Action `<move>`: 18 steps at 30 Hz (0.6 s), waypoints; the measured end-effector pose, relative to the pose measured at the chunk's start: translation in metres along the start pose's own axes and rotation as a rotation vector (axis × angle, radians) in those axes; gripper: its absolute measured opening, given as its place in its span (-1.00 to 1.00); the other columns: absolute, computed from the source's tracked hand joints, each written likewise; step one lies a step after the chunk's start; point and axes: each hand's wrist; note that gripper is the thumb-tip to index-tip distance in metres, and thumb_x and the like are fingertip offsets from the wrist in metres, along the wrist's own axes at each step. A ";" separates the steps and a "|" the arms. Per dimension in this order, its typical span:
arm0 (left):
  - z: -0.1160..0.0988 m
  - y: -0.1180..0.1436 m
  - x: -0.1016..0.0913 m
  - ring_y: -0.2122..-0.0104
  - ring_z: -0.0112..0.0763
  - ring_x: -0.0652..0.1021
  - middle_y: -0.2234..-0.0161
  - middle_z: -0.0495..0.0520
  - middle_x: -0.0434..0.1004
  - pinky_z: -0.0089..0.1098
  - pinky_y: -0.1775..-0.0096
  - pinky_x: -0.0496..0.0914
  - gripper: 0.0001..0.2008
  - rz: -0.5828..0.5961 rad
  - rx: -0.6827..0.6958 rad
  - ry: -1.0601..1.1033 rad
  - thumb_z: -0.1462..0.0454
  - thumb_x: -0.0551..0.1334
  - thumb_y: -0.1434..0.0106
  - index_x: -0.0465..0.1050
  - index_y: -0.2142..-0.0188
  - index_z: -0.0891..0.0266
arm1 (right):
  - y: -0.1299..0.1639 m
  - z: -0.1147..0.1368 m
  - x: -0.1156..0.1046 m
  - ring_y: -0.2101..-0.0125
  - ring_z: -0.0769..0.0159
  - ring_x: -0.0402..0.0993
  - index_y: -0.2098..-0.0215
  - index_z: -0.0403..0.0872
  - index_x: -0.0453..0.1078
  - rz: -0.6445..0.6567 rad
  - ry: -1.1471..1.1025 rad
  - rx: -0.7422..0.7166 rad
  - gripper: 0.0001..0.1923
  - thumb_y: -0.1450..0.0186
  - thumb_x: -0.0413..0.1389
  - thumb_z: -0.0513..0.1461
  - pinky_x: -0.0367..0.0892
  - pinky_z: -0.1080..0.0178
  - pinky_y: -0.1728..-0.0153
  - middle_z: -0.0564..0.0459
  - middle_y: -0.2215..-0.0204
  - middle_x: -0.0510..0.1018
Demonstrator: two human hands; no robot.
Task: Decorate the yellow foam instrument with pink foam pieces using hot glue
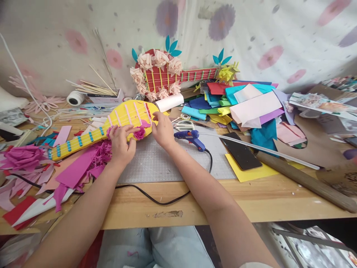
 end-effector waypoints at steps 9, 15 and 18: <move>0.011 0.000 0.002 0.08 -0.22 0.47 0.27 0.06 0.60 -0.06 -0.19 0.00 -0.72 -0.044 -0.053 -0.023 0.37 0.05 -0.14 0.33 0.15 0.17 | -0.004 0.003 0.005 0.12 0.09 0.32 0.00 -0.08 0.22 0.229 0.106 -0.126 -0.59 -0.18 0.04 -0.38 0.28 0.07 0.07 -0.01 0.20 0.55; 0.017 0.001 -0.005 0.10 -0.19 0.44 0.29 0.09 0.56 -0.04 -0.18 0.00 -0.77 -0.184 -0.171 -0.043 0.38 0.05 -0.13 0.35 0.23 0.15 | -0.016 0.005 0.013 0.12 0.08 0.35 0.04 -0.10 0.29 0.280 0.210 -0.134 -0.70 -0.24 0.03 -0.34 0.26 0.06 0.07 -0.08 0.27 0.56; 0.018 0.000 -0.004 0.10 -0.19 0.43 0.25 0.12 0.54 -0.05 -0.17 0.04 -0.78 -0.243 -0.135 -0.027 0.38 0.06 -0.12 0.36 0.24 0.17 | -0.015 0.006 0.010 0.12 0.11 0.35 0.03 -0.12 0.28 0.259 0.197 -0.075 -0.70 -0.25 0.02 -0.35 0.24 0.10 0.07 -0.06 0.28 0.57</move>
Point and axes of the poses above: each hand's wrist, its own y-axis away from the middle knuckle, its own x-axis out of the palm, z = x × y
